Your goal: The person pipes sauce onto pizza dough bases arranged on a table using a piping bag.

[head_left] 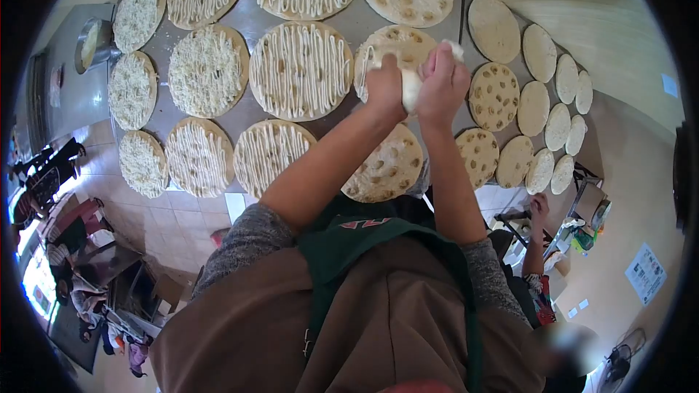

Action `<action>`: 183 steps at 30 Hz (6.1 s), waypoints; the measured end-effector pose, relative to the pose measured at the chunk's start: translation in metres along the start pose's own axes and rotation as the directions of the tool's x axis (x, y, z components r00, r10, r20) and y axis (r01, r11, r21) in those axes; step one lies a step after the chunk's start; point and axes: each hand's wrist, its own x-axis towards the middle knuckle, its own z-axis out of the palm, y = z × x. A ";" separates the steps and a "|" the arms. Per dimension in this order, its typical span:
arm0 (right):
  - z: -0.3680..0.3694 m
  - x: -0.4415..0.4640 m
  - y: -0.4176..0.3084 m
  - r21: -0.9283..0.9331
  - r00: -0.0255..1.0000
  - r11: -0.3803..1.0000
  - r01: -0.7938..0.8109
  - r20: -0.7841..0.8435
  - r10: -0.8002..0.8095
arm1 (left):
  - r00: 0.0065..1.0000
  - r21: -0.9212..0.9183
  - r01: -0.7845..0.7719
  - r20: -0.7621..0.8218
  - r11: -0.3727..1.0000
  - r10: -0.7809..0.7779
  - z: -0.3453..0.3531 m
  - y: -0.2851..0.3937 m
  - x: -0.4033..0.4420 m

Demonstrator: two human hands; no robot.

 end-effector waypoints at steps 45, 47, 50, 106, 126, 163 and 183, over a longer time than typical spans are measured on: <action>-0.020 0.041 -0.002 -0.347 0.975 0.935 0.077 -0.169 -0.144 | 0.977 -0.159 0.201 -0.037 0.967 -0.209 0.052 0.003 0.048; -0.035 0.029 0.003 -0.584 0.974 0.798 0.151 -0.048 -0.220 | 0.975 -0.122 0.215 -0.029 0.969 -0.220 0.049 -0.003 0.043; -0.058 -0.022 0.010 -0.545 0.995 0.835 -0.069 -0.093 0.021 | 0.962 -0.186 0.271 0.012 0.944 -0.274 0.024 -0.041 -0.009; -0.108 -0.058 0.010 -0.210 0.956 0.943 -0.259 -0.194 0.220 | 0.935 0.103 0.352 -0.004 0.930 -0.354 0.035 -0.099 -0.048; -0.119 -0.049 0.004 -0.295 0.954 0.926 -0.238 -0.251 0.165 | 0.922 0.084 0.382 0.029 0.920 -0.386 0.060 -0.083 -0.055; -0.122 0.022 -0.007 -0.348 0.976 0.935 -0.066 -0.218 -0.012 | 0.968 0.060 0.246 0.034 0.967 -0.249 0.110 -0.072 0.006; -0.125 0.041 -0.006 -0.294 0.975 0.956 0.009 -0.211 -0.074 | 0.947 -0.085 0.322 0.010 0.943 -0.322 0.135 -0.059 0.021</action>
